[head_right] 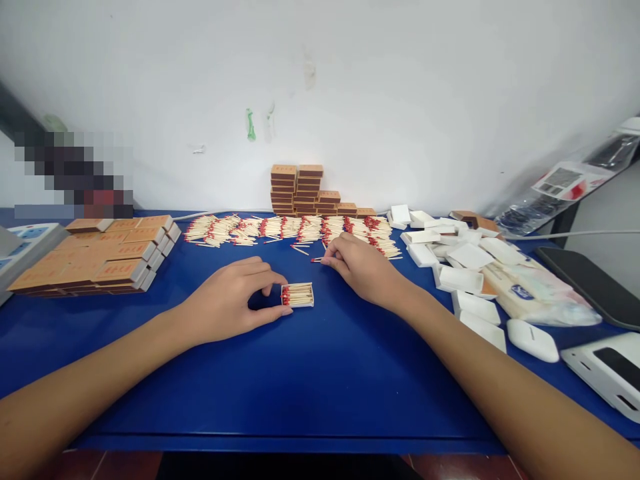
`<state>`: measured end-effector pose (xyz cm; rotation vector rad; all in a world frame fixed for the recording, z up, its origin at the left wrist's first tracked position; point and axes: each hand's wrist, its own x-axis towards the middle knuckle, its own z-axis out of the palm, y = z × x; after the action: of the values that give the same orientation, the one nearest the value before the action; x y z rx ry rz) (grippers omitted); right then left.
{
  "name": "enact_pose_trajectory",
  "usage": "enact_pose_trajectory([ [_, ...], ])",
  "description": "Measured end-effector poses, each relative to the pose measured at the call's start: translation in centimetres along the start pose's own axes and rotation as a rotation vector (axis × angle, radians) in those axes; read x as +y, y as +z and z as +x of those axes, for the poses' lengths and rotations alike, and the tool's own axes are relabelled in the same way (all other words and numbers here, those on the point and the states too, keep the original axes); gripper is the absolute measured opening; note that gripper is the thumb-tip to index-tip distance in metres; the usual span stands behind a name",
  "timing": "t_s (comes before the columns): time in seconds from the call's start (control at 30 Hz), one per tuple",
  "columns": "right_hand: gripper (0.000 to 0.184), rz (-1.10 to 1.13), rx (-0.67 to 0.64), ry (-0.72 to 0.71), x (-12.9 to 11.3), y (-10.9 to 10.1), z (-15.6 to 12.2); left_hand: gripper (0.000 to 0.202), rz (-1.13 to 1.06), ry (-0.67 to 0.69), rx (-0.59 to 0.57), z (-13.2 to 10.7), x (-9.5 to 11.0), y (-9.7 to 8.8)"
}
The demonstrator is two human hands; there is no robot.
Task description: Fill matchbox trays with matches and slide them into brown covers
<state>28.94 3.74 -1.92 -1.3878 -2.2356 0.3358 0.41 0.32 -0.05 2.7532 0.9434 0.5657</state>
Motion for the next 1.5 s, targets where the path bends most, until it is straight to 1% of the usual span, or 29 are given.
enact_pose_trajectory([
  [0.13, 0.014, -0.021, 0.025, -0.031, -0.3, 0.0, -0.3, 0.031, -0.001, -0.004, -0.007, 0.0, 0.0, 0.0],
  [0.27, 0.013, -0.052, -0.043, -0.039, -0.1, 0.0, -0.4, 0.030, 0.003, -0.007, -0.004, 0.1, 0.1, 0.0],
  [0.37, 0.014, -0.071, -0.062, -0.045, 0.1, -0.1, -0.4, 0.029, 0.004, -0.008, -0.003, 0.1, 0.1, 0.1],
  [0.47, 0.015, -0.076, -0.053, -0.062, 0.3, -0.1, -0.4, 0.030, 0.002, -0.012, 0.001, 0.0, 0.0, 0.0],
  [0.57, 0.012, -0.070, -0.011, -0.061, 0.6, -0.1, -0.4, 0.030, 0.007, -0.008, -0.003, 0.0, 0.0, -0.1],
  [0.63, 0.014, -0.067, -0.006, -0.072, 0.7, 0.0, -0.3, 0.029, 0.009, -0.007, -0.012, 0.0, 0.0, -0.1],
  [0.83, 0.018, -0.061, -0.051, -0.076, 0.7, -0.2, 0.0, 0.030, 0.009, -0.009, -0.018, 0.0, 0.1, -0.2],
  [0.93, 0.017, -0.044, -0.041, -0.077, -0.1, -0.5, -0.2, 0.029, 0.014, -0.009, -0.014, -0.1, 0.1, -0.2],
  [1.07, 0.016, 0.010, 0.000, -0.130, -2.6, -1.1, -1.1, 0.030, 0.034, -0.012, -0.008, -0.1, 0.1, -0.1],
  [1.13, 0.016, 0.039, -0.046, -0.152, -4.0, -1.3, -1.7, 0.031, 0.043, -0.013, -0.006, -0.1, 0.1, 0.0],
  [1.23, 0.016, 0.053, -0.153, -0.160, -5.7, -1.2, -2.5, 0.031, 0.045, -0.011, -0.005, 0.0, 0.1, 0.0],
  [1.33, 0.015, 0.044, -0.197, -0.179, -6.4, -1.1, -2.9, 0.031, 0.044, -0.010, -0.004, 0.0, 0.1, 0.0],
  [1.5, 0.013, 0.004, -0.192, -0.198, -6.2, -0.9, -3.0, 0.032, 0.044, 0.003, -0.003, 0.0, 0.0, 0.1],
])
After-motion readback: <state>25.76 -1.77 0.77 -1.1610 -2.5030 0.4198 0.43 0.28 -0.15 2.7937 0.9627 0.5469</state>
